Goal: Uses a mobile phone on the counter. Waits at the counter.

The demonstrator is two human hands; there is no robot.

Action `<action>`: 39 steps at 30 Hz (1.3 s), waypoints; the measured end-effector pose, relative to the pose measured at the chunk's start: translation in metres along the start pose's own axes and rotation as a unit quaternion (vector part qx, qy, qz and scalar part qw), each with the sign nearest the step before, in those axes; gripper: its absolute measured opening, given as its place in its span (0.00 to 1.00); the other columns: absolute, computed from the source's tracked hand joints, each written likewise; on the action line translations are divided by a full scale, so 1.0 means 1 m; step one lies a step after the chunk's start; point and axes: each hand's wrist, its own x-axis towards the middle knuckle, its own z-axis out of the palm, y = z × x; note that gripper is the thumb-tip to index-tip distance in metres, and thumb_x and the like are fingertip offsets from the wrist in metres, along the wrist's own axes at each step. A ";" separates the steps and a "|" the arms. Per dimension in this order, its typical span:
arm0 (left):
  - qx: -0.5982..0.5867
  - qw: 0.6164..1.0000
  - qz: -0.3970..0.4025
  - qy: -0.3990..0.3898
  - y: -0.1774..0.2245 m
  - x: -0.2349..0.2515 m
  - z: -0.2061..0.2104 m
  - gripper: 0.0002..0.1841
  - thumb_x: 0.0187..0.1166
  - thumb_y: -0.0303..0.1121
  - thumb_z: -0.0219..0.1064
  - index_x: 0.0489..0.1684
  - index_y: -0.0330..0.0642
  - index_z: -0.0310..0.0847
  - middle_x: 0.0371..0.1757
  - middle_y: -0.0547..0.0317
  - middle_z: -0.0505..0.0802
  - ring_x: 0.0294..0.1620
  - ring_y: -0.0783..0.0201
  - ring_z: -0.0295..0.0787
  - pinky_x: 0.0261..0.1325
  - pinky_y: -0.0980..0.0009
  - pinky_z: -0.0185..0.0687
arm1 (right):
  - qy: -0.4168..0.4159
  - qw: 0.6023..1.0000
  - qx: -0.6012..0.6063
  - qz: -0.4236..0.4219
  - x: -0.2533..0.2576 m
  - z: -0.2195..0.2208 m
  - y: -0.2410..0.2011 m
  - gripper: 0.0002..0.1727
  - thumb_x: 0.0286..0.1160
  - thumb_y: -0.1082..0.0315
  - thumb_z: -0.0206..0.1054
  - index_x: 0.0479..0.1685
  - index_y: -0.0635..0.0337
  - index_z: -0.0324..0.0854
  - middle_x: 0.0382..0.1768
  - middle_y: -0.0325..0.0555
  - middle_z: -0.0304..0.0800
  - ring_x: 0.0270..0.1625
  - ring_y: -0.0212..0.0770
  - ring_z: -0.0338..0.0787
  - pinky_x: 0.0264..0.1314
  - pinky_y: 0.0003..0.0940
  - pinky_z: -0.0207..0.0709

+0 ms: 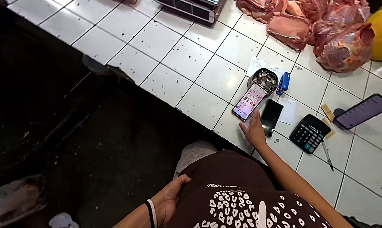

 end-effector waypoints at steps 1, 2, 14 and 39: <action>-0.020 1.000 0.000 0.001 -0.011 0.001 0.000 0.09 0.86 0.31 0.50 0.34 0.47 0.73 0.22 0.58 0.86 0.21 0.68 0.85 0.22 0.73 0.81 | -0.015 1.000 0.011 0.012 0.002 -0.004 0.001 0.58 0.79 0.46 0.69 0.92 0.79 0.36 0.88 0.76 0.55 0.82 0.60 0.76 0.86 0.44 0.67; -0.038 0.999 0.000 0.000 -0.021 0.002 0.000 0.10 0.87 0.31 0.50 0.34 0.47 0.73 0.22 0.58 0.86 0.21 0.68 0.85 0.22 0.73 0.81 | -0.030 0.999 0.016 0.023 0.006 -0.008 0.001 0.60 0.78 0.47 0.71 0.92 0.77 0.34 0.87 0.75 0.58 0.79 0.58 0.80 0.83 0.45 0.70; -0.156 0.988 0.017 -0.009 -0.064 0.004 0.004 0.10 0.88 0.33 0.50 0.37 0.44 0.76 0.26 0.54 0.89 0.24 0.65 0.89 0.26 0.71 0.85 | -0.060 0.990 -0.092 0.092 0.023 -0.022 -0.018 0.68 0.70 0.43 0.77 0.95 0.69 0.28 0.86 0.67 0.64 0.68 0.59 0.89 0.70 0.53 0.81; 0.251 0.968 -0.021 0.020 0.166 -0.019 0.023 0.09 0.86 0.32 0.52 0.36 0.45 0.75 0.25 0.56 0.87 0.23 0.67 0.87 0.23 0.72 0.83 | -0.003 0.971 0.090 0.220 0.039 -0.019 -0.020 0.35 0.89 0.53 0.60 0.91 0.57 0.60 0.88 0.56 0.65 0.75 0.59 0.82 0.74 0.60 0.75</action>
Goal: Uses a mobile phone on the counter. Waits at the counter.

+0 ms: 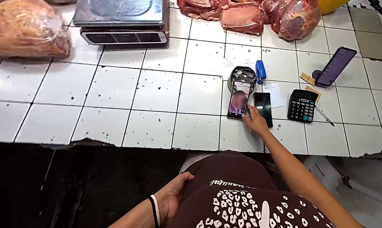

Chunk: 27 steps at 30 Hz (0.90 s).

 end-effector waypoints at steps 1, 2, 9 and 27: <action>0.020 1.000 -0.005 0.001 0.008 0.000 -0.001 0.09 0.86 0.33 0.51 0.35 0.46 0.75 0.24 0.57 0.87 0.23 0.67 0.87 0.23 0.72 0.82 | 0.006 1.000 0.002 0.011 -0.001 0.001 -0.003 0.35 0.89 0.53 0.60 0.91 0.57 0.60 0.89 0.55 0.64 0.77 0.60 0.81 0.75 0.61 0.74; 0.038 0.999 -0.011 0.004 0.016 0.001 -0.002 0.09 0.86 0.33 0.51 0.35 0.46 0.75 0.24 0.57 0.87 0.23 0.67 0.86 0.23 0.72 0.82 | 0.014 1.000 0.002 0.019 -0.001 0.003 -0.005 0.35 0.88 0.53 0.61 0.91 0.56 0.61 0.89 0.55 0.64 0.78 0.60 0.80 0.75 0.63 0.74; 0.139 0.989 -0.047 0.013 0.048 0.004 -0.005 0.10 0.87 0.34 0.50 0.34 0.49 0.72 0.23 0.59 0.84 0.22 0.69 0.84 0.21 0.74 0.80 | 0.059 0.997 0.033 0.039 -0.003 0.011 -0.007 0.33 0.88 0.54 0.62 0.90 0.56 0.63 0.87 0.56 0.67 0.75 0.63 0.82 0.69 0.68 0.76; -0.017 0.998 -0.030 -0.050 0.001 0.018 -0.026 0.07 0.84 0.35 0.54 0.42 0.45 0.76 0.32 0.53 0.88 0.31 0.62 0.89 0.30 0.66 0.85 | -0.035 0.999 -0.015 0.020 0.007 -0.007 -0.007 0.37 0.89 0.47 0.59 0.90 0.60 0.62 0.89 0.62 0.58 0.80 0.64 0.75 0.78 0.64 0.71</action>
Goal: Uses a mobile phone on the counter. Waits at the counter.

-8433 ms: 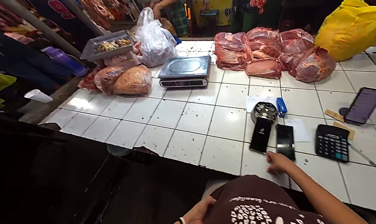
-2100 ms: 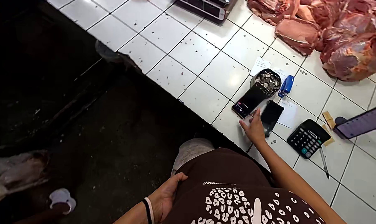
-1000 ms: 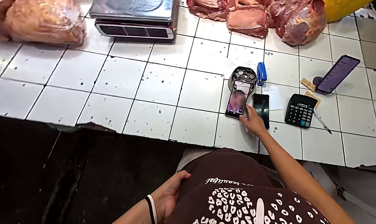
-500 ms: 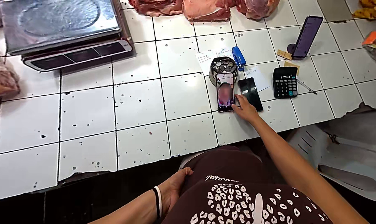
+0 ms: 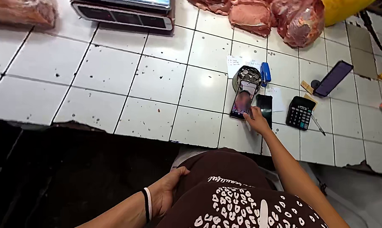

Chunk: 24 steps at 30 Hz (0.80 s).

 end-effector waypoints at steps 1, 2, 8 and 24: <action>-0.017 1.000 0.003 -0.008 -0.008 0.006 0.000 0.07 0.83 0.35 0.55 0.44 0.44 0.77 0.34 0.51 0.89 0.33 0.60 0.89 0.33 0.65 0.85 | -0.006 1.000 -0.013 -0.006 0.000 -0.001 0.000 0.37 0.89 0.47 0.59 0.89 0.61 0.62 0.90 0.62 0.57 0.80 0.64 0.76 0.78 0.63 0.71; -0.034 0.999 0.006 -0.013 -0.017 0.010 0.002 0.07 0.83 0.36 0.56 0.44 0.44 0.77 0.35 0.51 0.89 0.34 0.60 0.90 0.33 0.64 0.86 | -0.011 1.000 -0.024 -0.010 0.000 -0.002 -0.001 0.38 0.89 0.46 0.58 0.89 0.61 0.61 0.90 0.62 0.56 0.80 0.64 0.76 0.78 0.62 0.72; -0.130 0.991 0.038 -0.012 -0.068 0.004 0.035 0.06 0.84 0.33 0.54 0.40 0.46 0.75 0.29 0.55 0.88 0.28 0.64 0.88 0.28 0.69 0.84 | -0.075 0.994 -0.059 -0.048 0.003 -0.013 -0.001 0.45 0.86 0.42 0.61 0.91 0.66 0.56 0.92 0.67 0.48 0.84 0.63 0.71 0.81 0.57 0.70; -0.301 0.946 0.118 0.000 -0.202 0.046 0.092 0.16 0.90 0.31 0.45 0.30 0.45 0.76 0.22 0.58 0.90 0.23 0.69 0.89 0.26 0.74 0.85 | -0.108 0.984 -0.089 -0.107 0.019 -0.018 0.008 0.56 0.67 0.50 0.83 0.88 0.72 0.53 0.89 0.72 0.50 0.74 0.70 0.79 0.72 0.64 0.75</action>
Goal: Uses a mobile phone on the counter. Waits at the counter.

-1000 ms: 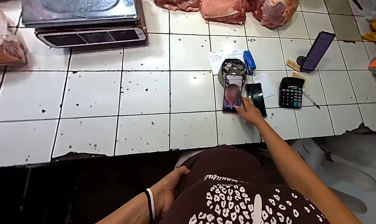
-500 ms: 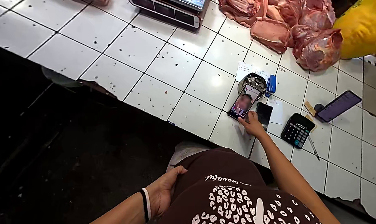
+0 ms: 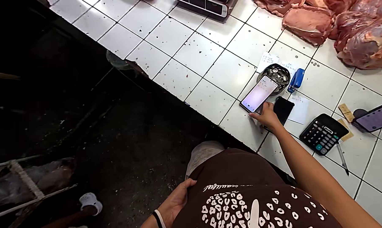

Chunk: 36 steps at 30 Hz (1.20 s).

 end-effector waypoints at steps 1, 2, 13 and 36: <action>0.000 1.000 0.003 -0.001 -0.003 -0.001 -0.001 0.17 0.90 0.31 0.45 0.31 0.45 0.77 0.23 0.58 0.90 0.23 0.69 0.89 0.26 0.74 0.85 | 0.005 1.000 0.009 -0.001 0.001 0.001 0.001 0.56 0.66 0.51 0.83 0.88 0.72 0.53 0.88 0.72 0.51 0.72 0.70 0.80 0.70 0.65 0.76; 0.001 1.000 0.007 -0.003 -0.005 -0.002 -0.001 0.17 0.90 0.31 0.44 0.31 0.45 0.77 0.23 0.58 0.90 0.23 0.70 0.89 0.27 0.74 0.86 | 0.007 1.000 0.016 0.000 0.001 0.001 0.002 0.57 0.65 0.50 0.84 0.88 0.72 0.53 0.88 0.72 0.52 0.70 0.70 0.81 0.68 0.65 0.77; 0.048 0.998 -0.029 -0.012 0.042 -0.007 0.007 0.17 0.89 0.33 0.45 0.30 0.44 0.77 0.23 0.56 0.90 0.22 0.68 0.89 0.25 0.73 0.85 | 0.028 0.996 0.087 0.003 -0.002 0.007 0.006 0.43 0.69 0.50 0.81 0.78 0.69 0.70 0.73 0.67 0.76 0.69 0.64 0.83 0.71 0.64 0.74; 0.276 0.960 -0.035 0.023 0.225 -0.020 0.029 0.14 0.88 0.32 0.48 0.30 0.45 0.75 0.22 0.57 0.88 0.21 0.68 0.87 0.21 0.73 0.83 | 0.282 0.734 0.615 0.060 0.025 0.034 -0.038 0.26 0.99 0.60 0.36 0.84 0.65 0.61 0.78 0.63 0.73 0.77 0.50 0.78 0.78 0.48 0.73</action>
